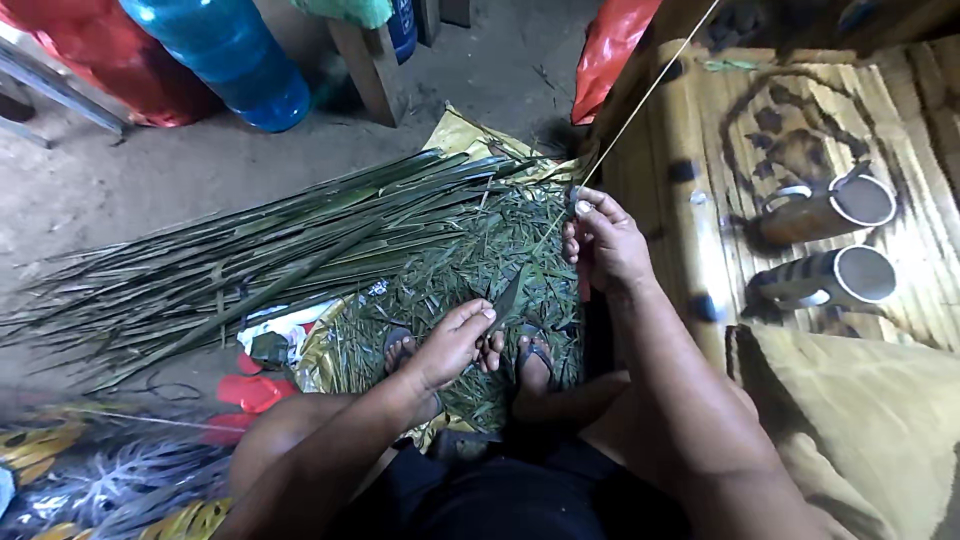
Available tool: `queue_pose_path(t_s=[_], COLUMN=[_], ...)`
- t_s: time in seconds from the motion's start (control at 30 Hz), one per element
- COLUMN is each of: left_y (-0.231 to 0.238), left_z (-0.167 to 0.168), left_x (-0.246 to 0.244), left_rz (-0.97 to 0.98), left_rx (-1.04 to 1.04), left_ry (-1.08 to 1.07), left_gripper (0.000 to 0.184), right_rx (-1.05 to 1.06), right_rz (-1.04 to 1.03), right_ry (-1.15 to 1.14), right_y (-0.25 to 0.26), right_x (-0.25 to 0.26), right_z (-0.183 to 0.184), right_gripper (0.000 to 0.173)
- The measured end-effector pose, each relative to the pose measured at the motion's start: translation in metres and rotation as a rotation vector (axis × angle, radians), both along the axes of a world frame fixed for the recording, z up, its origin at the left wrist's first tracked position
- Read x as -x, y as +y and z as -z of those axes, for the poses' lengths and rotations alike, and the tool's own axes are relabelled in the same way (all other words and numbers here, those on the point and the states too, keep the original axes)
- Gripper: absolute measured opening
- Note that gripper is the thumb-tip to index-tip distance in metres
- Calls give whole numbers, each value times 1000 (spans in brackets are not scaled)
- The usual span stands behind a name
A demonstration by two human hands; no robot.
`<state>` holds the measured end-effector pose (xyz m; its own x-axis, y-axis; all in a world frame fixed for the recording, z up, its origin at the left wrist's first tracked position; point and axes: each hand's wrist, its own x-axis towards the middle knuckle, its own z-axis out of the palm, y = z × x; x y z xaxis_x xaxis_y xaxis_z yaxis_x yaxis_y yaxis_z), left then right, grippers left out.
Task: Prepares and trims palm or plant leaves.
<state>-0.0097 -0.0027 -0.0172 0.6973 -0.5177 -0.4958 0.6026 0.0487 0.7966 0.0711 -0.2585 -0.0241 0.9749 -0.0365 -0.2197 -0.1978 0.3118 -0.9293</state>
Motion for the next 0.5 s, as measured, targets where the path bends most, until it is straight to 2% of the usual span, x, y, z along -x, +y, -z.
queue_pose_path(t_s=[0.1,0.17,0.33,0.5], left_y=[-2,-2,0,1], left_z=[-2,-4,-1,-4], left_x=[-1,-4,-12,-10], left_rz=[-71,-116,-163,-131], left_rx=[66,137,271,354], left_ry=[50,103,141,190], left_gripper=[27,26,31,31], right_rx=[66,97,0,-13], right_rz=[-86,-259,-697,-734], right_ry=[-16,-15,-73,-191], right_y=[6,20,47,44], right_x=[8,21,43,43], right_z=[0,0,11,14], right_gripper=[23,19,20,18])
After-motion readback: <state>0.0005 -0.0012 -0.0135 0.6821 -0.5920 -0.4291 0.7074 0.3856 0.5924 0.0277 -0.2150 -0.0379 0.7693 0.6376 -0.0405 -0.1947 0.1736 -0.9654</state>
